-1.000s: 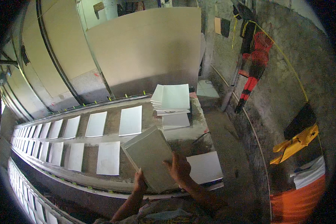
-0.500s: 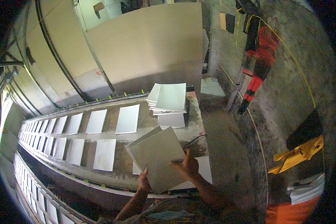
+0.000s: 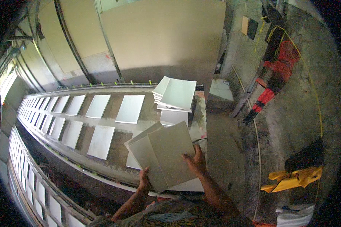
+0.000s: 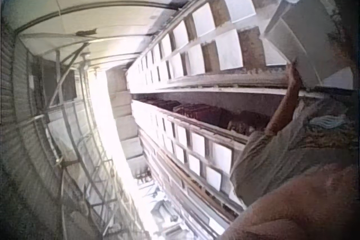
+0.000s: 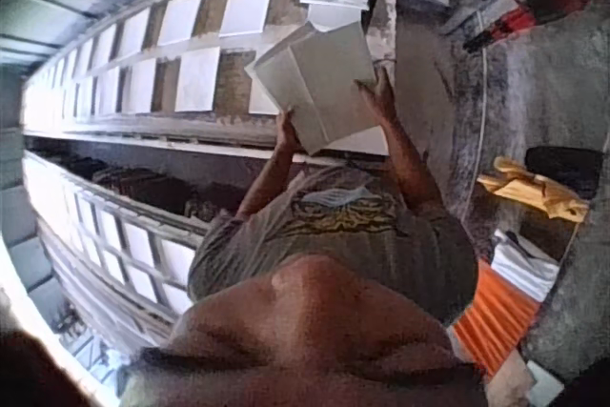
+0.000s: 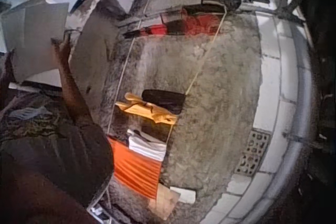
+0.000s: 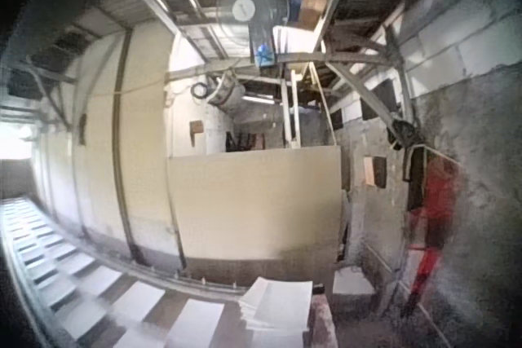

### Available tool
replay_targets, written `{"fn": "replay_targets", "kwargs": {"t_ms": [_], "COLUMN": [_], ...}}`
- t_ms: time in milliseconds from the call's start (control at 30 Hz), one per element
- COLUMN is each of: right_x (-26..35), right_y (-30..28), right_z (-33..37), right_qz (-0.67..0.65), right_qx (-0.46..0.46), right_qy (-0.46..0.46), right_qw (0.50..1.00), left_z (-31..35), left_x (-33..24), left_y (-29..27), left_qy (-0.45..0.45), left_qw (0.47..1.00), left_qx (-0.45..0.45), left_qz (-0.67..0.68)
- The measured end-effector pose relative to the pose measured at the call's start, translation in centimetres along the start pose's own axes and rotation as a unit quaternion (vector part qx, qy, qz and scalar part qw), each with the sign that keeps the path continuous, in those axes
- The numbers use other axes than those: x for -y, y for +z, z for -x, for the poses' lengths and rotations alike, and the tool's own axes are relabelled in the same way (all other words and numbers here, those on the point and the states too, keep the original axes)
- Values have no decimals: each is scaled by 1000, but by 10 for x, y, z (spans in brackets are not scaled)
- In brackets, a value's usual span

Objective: The person repeatedly places white square tiles into a wooden frame, removes the frame, and stacks the tiles on a nearby rack. The process is repeated multiple times with consistent hand movements and placement.

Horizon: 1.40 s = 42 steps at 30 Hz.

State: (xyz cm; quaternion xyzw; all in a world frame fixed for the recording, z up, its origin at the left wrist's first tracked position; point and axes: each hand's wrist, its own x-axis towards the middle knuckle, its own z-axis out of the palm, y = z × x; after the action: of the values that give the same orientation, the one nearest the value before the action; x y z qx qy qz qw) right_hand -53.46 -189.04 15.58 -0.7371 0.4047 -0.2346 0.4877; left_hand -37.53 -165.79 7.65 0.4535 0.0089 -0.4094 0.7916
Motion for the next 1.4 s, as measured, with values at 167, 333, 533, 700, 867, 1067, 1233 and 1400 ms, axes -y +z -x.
{"fn": "replay_targets", "kwargs": {"t_ms": [167, 333, 533, 700, 867, 1067, 1233, 1400], "right_x": [-13, -45, -57, -66, -76, -75, -111, -99], "right_y": [-28, -87, -122, -114, -106, -72, -9, 5], "right_z": [-28, -43, -64, -74, -107, -122, -108, -78], "right_qz": [-46, -91, -117, -135, -124, 8, 105, 131], "right_qx": [24, 46, 109, 95, 87, 220, 306, 439], "right_qy": [-13, 0, 12, -20, -27, -63, -168, -226], "right_qw": [999, 995, 987, 986, 988, 973, 931, 859], "left_z": [20, 48, 91, 134, 170, 225, 238, 242], "left_x": [12, 67, 109, 94, 106, 127, 148, 235], "left_y": [43, 62, 92, 100, 65, 67, 133, 147], "left_qy": [33, 155, 171, 178, 197, 290, 286, 383], "left_qw": [999, 986, 966, 965, 925, 880, 827, 780], "left_qx": [-30, -56, -149, -175, -279, -351, -371, -393], "left_qz": [0, 32, 125, 80, 168, 131, 309, 302]}}
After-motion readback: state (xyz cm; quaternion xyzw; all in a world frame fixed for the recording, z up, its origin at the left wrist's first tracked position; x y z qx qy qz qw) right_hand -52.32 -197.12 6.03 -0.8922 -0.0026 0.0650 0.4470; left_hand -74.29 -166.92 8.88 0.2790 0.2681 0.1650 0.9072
